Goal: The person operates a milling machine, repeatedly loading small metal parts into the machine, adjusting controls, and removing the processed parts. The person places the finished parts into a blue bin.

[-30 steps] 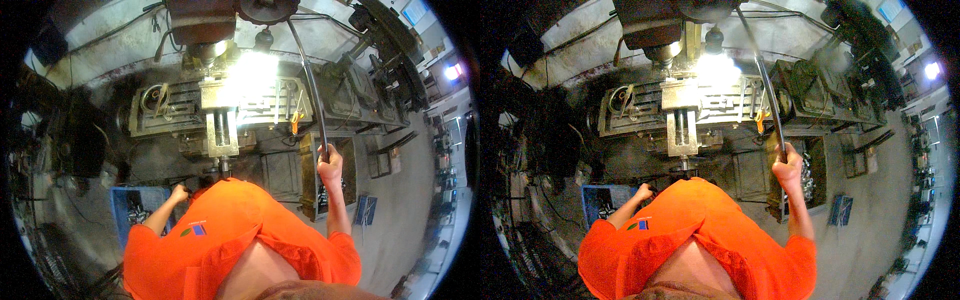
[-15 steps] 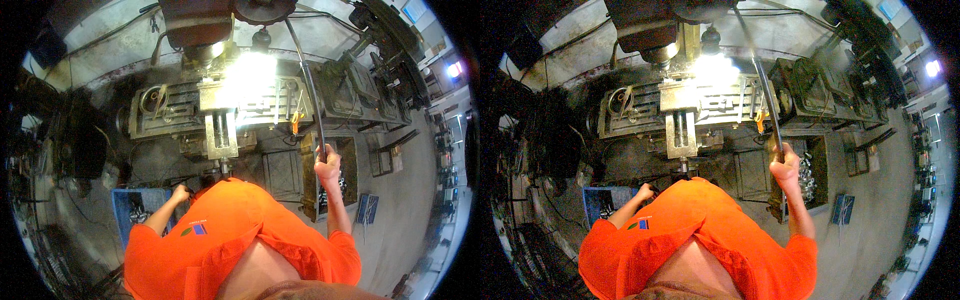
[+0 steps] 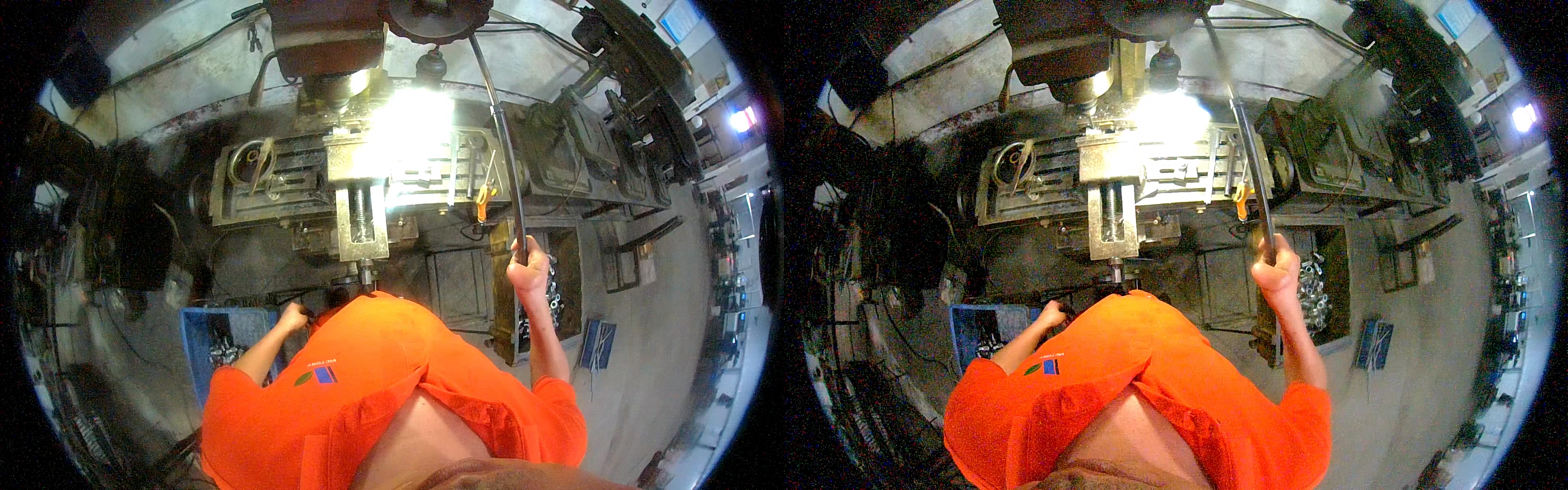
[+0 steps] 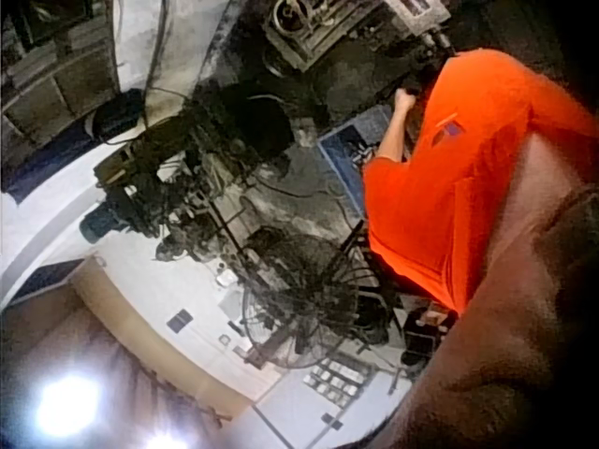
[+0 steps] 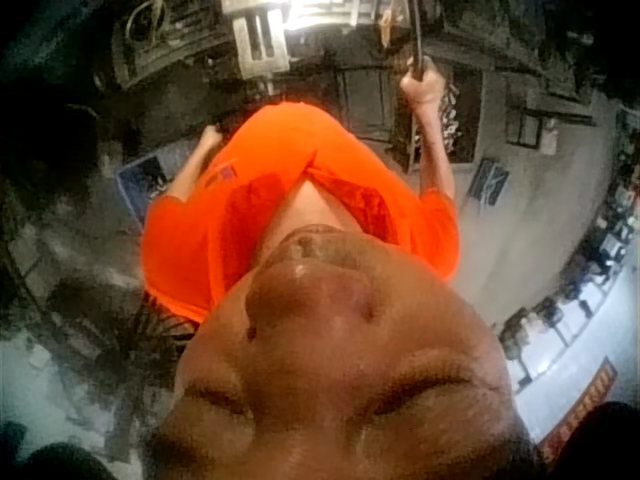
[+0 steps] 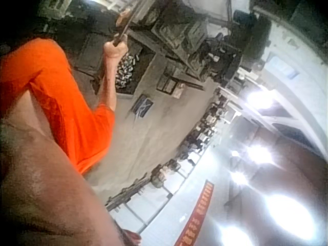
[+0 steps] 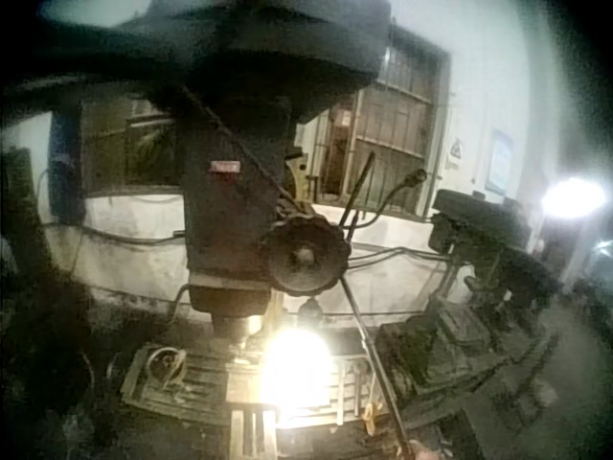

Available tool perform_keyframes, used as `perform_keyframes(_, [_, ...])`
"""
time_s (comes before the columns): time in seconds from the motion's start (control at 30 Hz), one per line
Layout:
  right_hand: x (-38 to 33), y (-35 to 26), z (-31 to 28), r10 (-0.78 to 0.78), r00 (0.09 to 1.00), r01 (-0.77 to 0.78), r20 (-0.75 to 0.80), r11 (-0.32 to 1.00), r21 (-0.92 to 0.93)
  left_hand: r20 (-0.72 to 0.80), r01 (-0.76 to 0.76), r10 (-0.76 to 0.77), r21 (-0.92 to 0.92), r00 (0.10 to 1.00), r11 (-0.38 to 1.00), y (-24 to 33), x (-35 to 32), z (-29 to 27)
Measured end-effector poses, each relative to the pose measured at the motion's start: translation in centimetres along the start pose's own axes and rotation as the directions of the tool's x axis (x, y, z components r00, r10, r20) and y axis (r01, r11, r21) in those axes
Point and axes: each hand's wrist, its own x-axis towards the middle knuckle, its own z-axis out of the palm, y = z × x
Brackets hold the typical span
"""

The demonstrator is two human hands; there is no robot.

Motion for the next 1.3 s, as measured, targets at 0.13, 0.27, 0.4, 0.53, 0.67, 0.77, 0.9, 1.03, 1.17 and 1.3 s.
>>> perform_keyframes(0.13, [0.3,-1.0,0.9,-0.09,0.995,0.085,-0.039,0.989,-0.12,0.024,-0.028,0.03,-0.082,0.999,0.996,-3.4,1.3,1.4])
perform_keyframes(0.27, [1.4,0.8,2.5,-0.094,0.992,0.081,-0.082,0.986,-0.149,0.023,-0.014,0.019,-0.196,1.0,0.98,-2.1,-0.1,0.0])
perform_keyframes(0.4, [2.5,1.6,4.0,-0.144,0.985,0.131,-0.091,0.982,-0.133,-0.069,-0.102,0.087,-0.25,0.994,0.963,-0.7,0.5,-2.8])
perform_keyframes(0.53, [4.0,3.9,6.0,-0.205,0.967,0.183,-0.155,0.972,-0.145,-0.213,-0.31,0.24,-0.408,0.947,0.859,4.0,1.7,-7.9])
perform_keyframes(0.67, [4.9,4.0,7.1,-0.233,0.953,0.213,-0.192,0.97,-0.12,-0.3,-0.462,0.353,-0.525,0.886,0.715,10.5,3.3,-14.1])
perform_keyframes(0.77, [4.3,3.7,6.7,-0.27,0.941,0.233,-0.204,0.954,-0.187,-0.35,-0.509,0.37,-0.599,0.861,0.619,14.0,6.2,-17.3])
perform_keyframes(0.9, [2.0,2.8,3.7,-0.263,0.939,0.189,-0.22,0.932,-0.309,-0.406,-0.608,0.453,-0.519,0.794,0.6,18.7,9.4,-20.3])
perform_keyframes(1.03, [-1.7,-3.8,-0.3,-0.018,0.993,-0.009,-0.118,0.975,-0.22,-0.515,-0.693,0.469,-0.454,0.717,0.56,20.6,13.2,-21.4])
perform_keyframes(1.17, [-4.6,-8.4,-4.2,-0.224,0.961,0.092,-0.165,0.816,-0.571,-0.529,-0.698,0.456,-0.511,0.715,0.501,22.2,15.2,-21.7])
perform_keyframes(1.3, [-7.8,-14.4,-8.6,-0.71,0.6,0.336,-0.367,0.641,-0.691,-0.533,-0.652,0.388,-0.512,0.752,0.559,20.8,14.6,-23.6])
